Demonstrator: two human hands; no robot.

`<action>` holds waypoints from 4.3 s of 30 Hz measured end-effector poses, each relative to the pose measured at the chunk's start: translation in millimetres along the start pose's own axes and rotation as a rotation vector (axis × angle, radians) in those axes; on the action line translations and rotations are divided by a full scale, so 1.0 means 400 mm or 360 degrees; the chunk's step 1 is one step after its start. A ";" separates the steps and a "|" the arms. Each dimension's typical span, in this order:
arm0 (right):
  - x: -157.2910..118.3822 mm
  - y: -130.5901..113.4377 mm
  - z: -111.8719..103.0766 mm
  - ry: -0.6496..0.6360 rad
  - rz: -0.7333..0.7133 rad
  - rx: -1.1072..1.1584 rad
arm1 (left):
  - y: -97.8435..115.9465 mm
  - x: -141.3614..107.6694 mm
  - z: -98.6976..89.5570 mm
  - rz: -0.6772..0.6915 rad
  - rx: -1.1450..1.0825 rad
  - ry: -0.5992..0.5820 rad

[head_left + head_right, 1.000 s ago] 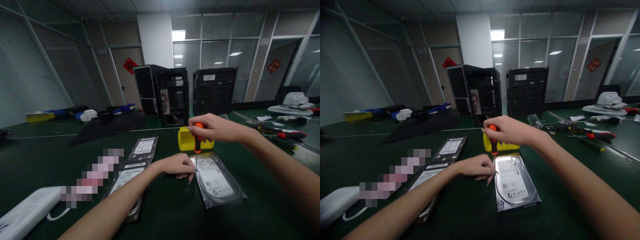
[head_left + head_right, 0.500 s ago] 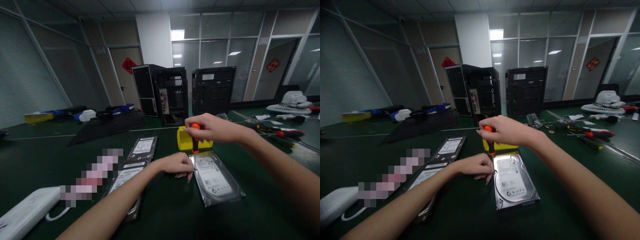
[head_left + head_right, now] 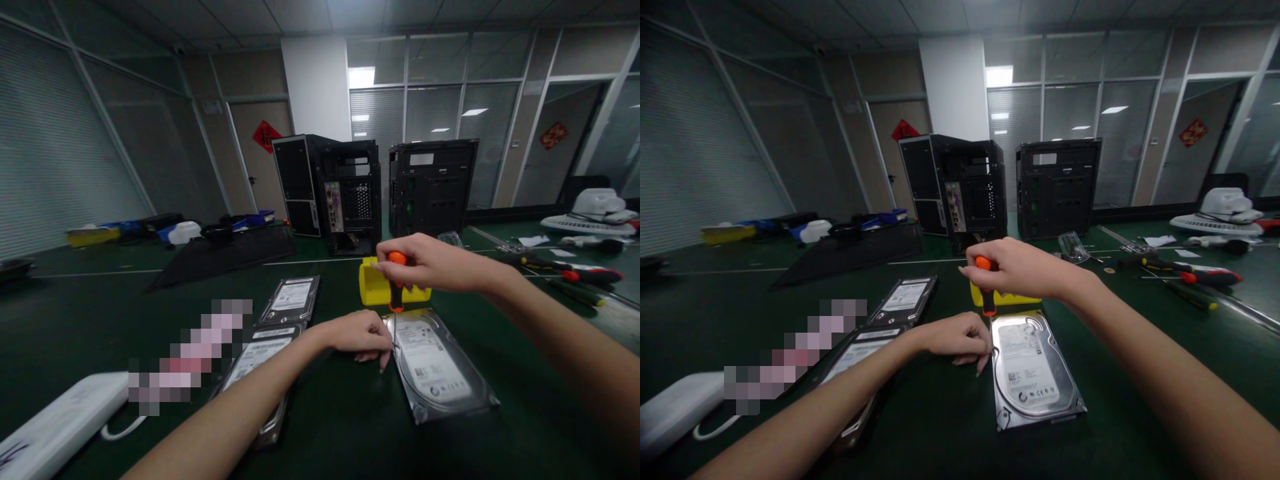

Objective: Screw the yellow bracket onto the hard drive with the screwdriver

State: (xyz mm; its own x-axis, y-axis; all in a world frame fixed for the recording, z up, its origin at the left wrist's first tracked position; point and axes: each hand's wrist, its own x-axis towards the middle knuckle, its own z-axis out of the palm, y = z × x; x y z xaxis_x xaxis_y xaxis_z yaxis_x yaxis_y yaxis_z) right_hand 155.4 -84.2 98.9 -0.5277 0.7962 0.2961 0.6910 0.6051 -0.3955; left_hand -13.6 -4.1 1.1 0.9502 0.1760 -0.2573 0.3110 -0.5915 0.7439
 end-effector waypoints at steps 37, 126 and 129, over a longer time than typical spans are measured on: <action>-0.003 -0.002 0.002 -0.0014 0.0012 0.0029 | -0.005 0.001 0.002 0.0048 0.0010 -0.0019; -0.006 -0.001 -0.013 -0.0048 -0.0214 0.0159 | 0.000 0.011 -0.003 0.0049 0.0045 -0.0009; -0.006 -0.002 -0.012 0.0036 -0.0253 0.0086 | -0.003 0.011 -0.002 0.0048 0.0038 -0.0001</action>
State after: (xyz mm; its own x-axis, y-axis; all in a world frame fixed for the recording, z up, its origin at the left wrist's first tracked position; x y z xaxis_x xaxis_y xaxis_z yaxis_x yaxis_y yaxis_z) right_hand 158.5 -86.4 102.9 -0.6166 0.6908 0.3777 0.5720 0.7227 -0.3880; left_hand -9.6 -2.1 -0.4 0.9590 0.1573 -0.2356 0.2818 -0.6152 0.7363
